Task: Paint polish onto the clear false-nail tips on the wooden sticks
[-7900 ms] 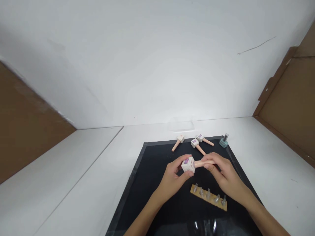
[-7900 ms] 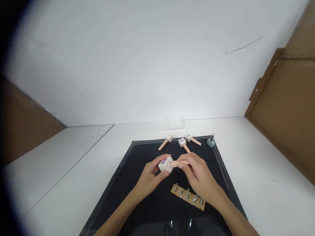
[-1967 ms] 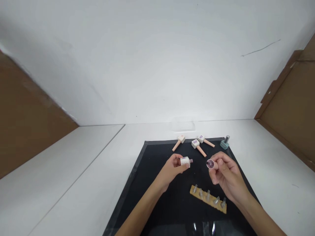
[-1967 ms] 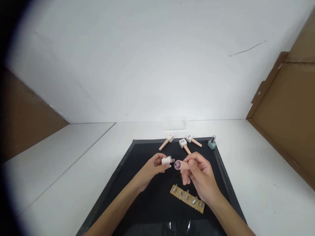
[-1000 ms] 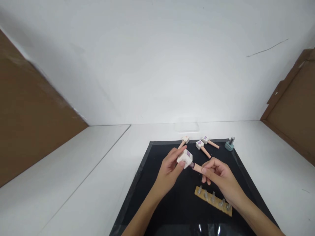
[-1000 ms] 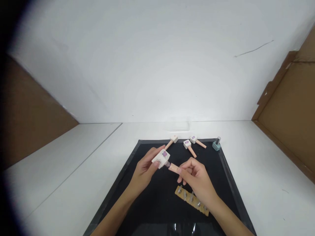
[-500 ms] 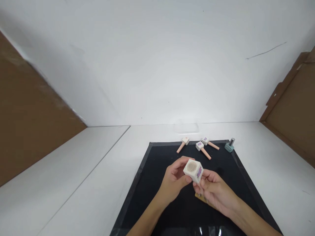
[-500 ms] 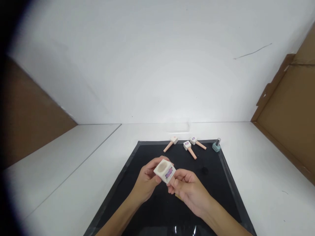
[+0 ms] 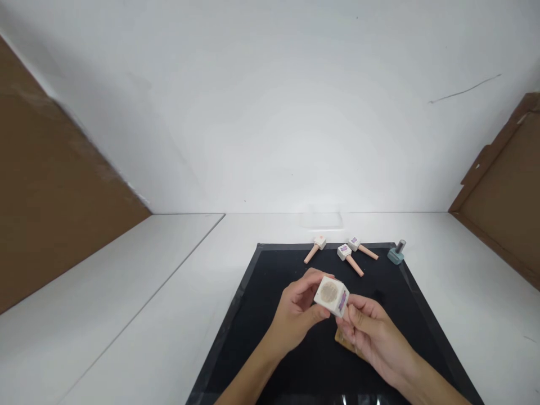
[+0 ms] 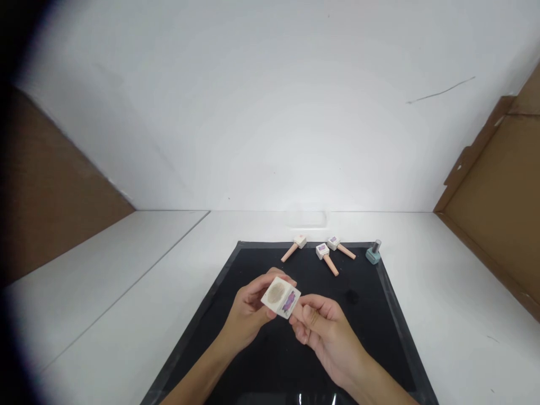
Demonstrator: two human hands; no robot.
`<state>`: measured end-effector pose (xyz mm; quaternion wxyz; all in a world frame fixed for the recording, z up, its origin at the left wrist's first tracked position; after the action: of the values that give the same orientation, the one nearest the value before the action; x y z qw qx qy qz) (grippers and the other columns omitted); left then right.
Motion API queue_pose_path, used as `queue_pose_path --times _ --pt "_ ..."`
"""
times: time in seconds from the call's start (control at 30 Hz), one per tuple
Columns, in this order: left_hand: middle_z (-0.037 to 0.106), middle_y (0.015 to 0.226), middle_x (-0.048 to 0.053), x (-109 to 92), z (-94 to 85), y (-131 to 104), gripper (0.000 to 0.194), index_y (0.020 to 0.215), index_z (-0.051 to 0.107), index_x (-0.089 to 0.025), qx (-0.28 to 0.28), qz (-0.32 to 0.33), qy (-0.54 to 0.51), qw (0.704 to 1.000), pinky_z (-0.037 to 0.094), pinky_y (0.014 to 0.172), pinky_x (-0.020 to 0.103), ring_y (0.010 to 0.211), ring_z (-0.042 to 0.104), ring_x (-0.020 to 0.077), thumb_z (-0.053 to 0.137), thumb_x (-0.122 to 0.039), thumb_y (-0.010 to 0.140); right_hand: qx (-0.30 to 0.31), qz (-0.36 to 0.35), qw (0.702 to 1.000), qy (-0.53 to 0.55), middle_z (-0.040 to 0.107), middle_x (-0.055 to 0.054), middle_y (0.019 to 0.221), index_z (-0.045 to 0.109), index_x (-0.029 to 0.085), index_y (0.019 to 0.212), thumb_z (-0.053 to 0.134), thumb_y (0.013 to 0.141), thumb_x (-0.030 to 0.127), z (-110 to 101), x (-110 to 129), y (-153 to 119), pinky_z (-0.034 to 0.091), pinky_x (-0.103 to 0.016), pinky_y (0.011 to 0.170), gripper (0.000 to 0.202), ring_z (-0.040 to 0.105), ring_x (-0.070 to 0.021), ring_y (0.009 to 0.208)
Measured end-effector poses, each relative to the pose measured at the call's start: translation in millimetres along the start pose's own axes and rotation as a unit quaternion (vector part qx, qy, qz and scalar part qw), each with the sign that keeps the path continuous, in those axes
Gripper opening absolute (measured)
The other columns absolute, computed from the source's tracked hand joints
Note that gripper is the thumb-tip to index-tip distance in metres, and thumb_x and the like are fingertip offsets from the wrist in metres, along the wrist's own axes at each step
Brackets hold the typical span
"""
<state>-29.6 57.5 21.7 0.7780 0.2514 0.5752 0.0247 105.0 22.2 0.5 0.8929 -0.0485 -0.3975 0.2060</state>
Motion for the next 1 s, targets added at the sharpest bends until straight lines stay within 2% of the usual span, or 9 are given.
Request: queue_pose_path --times 0.1,0.23,0.37,0.57,0.77,0.87,0.93,1.0 --pt "0.063 0.079 0.003 0.4 -0.8 -0.2 0.036 0.094 0.074 -0.024 0.0 0.004 0.025 1.0 0.047 0.066 0.022 0.072 0.057 0.014 0.076 -0.047 0.067 0.019 -0.001 0.999 -0.037 0.055 0.002 0.055 0.073 0.012 0.071 0.084 0.064 0.04 -1.3 2.7 -0.9 0.029 -0.017 0.051 0.031 0.039 -0.0029 0.048" --pt "0.063 0.077 0.003 4.2 2.0 0.1 0.038 0.095 0.074 -0.025 0.006 -0.042 -0.021 0.999 0.047 0.062 0.021 0.068 0.057 0.0132 0.071 -0.053 0.07 0.076 0.008 0.997 -0.028 0.05 0.003 0.051 0.07 0.011 0.067 0.082 0.067 0.04 2.0 4.8 -1.4 0.027 -0.018 0.049 0.031 0.036 -0.0039 0.047" --pt "0.063 0.078 0.003 3.4 1.3 1.4 0.037 0.093 0.074 -0.024 0.003 -0.038 -0.011 0.999 0.046 0.063 0.021 0.069 0.057 0.0133 0.075 -0.05 0.066 0.071 0.028 0.997 0.032 0.052 0.002 0.056 0.067 0.01 0.067 0.084 0.065 0.034 2.2 1.6 0.9 0.025 -0.018 0.048 0.03 0.036 -0.0034 0.048" --pt "0.06 0.075 0.003 1.3 0.3 1.4 0.042 0.097 0.074 -0.023 0.049 -0.039 0.011 0.998 0.043 0.059 0.021 0.065 0.052 0.0122 0.071 -0.054 0.069 0.111 0.093 0.989 0.04 0.044 0.006 0.046 0.051 0.013 0.056 0.082 0.068 0.034 1.8 -4.8 2.0 0.016 -0.017 0.04 0.039 0.026 -0.0007 0.039" --pt "0.06 0.076 0.003 -2.9 4.0 1.4 0.042 0.093 0.075 -0.021 0.088 -0.064 -0.008 0.994 0.044 0.058 0.022 0.062 0.052 0.0118 0.07 -0.056 0.069 0.109 0.128 0.985 0.035 0.044 0.007 0.046 0.052 0.014 0.061 0.082 0.066 0.032 3.2 -7.3 -0.1 0.013 -0.016 0.039 0.036 0.02 0.0004 0.037" --pt "0.064 0.076 0.004 1.7 2.7 1.4 0.04 0.092 0.075 -0.02 0.044 -0.074 -0.024 0.996 0.045 0.061 0.022 0.066 0.056 0.0136 0.075 -0.051 0.066 0.09 0.112 0.989 0.032 0.044 0.007 0.046 0.053 0.014 0.062 0.082 0.066 0.037 2.5 -5.3 -0.2 0.016 -0.017 0.04 0.038 0.023 -0.0007 0.039" --pt "0.066 0.075 0.003 8.2 -0.9 2.7 0.039 0.087 0.074 -0.019 -0.027 -0.084 -0.053 0.995 0.047 0.061 0.023 0.066 0.058 0.0141 0.081 -0.046 0.06 0.042 0.058 0.997 -0.015 0.048 0.006 0.05 0.06 0.013 0.07 0.081 0.066 0.044 -1.4 0.8 1.3 0.02 -0.017 0.043 0.038 0.028 -0.0021 0.043" --pt "0.066 0.07 0.002 14.2 -7.2 5.4 0.038 0.082 0.072 -0.018 -0.127 -0.087 -0.091 0.984 0.047 0.06 0.022 0.061 0.057 0.0125 0.083 -0.044 0.056 -0.023 -0.024 0.992 -0.119 0.055 0.003 0.059 0.066 0.013 0.08 0.079 0.065 0.05 -6.8 11.3 2.2 0.024 -0.019 0.045 0.042 0.033 -0.0038 0.046"
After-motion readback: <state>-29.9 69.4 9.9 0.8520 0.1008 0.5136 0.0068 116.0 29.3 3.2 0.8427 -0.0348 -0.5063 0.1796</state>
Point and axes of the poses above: each hand's wrist, its own y-axis towards the middle knuckle, its own z-axis out of the palm, x = y × z, the point moved 3 cm from there along y, towards the middle knuckle
